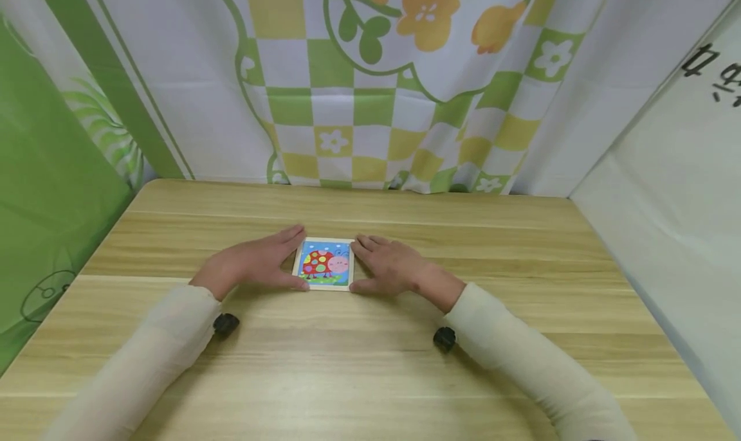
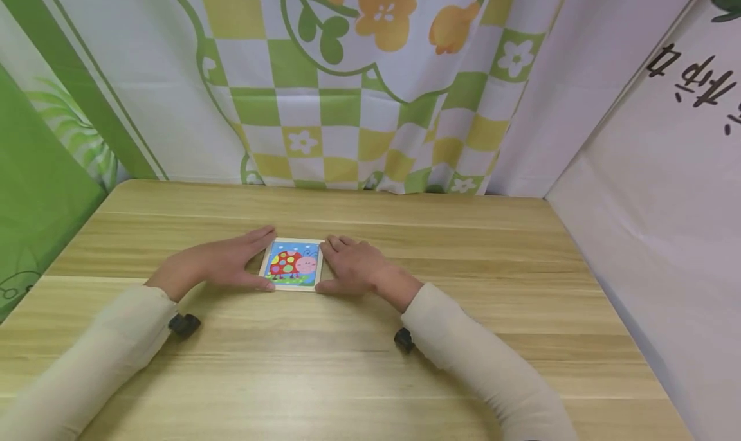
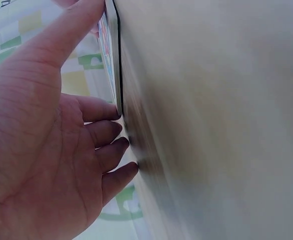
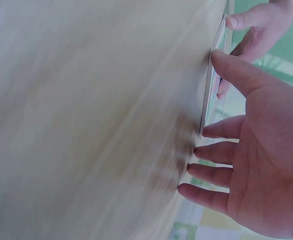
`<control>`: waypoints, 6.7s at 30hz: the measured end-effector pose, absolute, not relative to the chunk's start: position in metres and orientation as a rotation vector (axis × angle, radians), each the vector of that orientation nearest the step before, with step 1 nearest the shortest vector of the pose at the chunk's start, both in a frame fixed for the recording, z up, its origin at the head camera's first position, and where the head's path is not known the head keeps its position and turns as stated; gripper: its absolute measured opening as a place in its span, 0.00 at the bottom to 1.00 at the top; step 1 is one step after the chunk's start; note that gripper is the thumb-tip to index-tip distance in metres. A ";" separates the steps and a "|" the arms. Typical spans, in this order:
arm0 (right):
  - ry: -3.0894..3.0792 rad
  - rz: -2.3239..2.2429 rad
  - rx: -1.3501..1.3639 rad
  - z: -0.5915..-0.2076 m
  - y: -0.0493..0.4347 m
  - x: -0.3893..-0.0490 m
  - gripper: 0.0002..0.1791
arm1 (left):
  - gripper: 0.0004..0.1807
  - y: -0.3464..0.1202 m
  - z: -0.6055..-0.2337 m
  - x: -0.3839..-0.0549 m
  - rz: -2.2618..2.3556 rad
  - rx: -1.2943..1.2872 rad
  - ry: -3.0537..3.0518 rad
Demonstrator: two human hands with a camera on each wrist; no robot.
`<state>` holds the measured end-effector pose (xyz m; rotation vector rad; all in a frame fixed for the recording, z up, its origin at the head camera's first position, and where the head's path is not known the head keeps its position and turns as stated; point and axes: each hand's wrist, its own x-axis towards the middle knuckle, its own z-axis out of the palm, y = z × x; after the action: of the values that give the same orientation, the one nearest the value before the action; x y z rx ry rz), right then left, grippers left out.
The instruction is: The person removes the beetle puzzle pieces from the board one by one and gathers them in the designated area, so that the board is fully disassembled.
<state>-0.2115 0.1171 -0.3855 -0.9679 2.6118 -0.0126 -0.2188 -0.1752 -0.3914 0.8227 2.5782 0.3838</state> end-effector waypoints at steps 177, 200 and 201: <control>2.683 -0.293 -0.964 -0.381 0.137 -0.285 0.33 | 0.36 -0.095 -0.387 -0.255 0.213 1.024 2.513; 2.594 -0.253 -0.898 -0.372 0.128 -0.297 0.35 | 0.35 -0.094 -0.384 -0.256 0.211 1.100 2.494; 2.594 -0.252 -0.898 -0.372 0.128 -0.297 0.35 | 0.35 -0.094 -0.384 -0.256 0.215 1.097 2.492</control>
<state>-0.2972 0.1278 -0.3723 -0.8977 2.5936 -0.2516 -0.2558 -0.0943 -0.3836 1.0969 2.4925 0.2148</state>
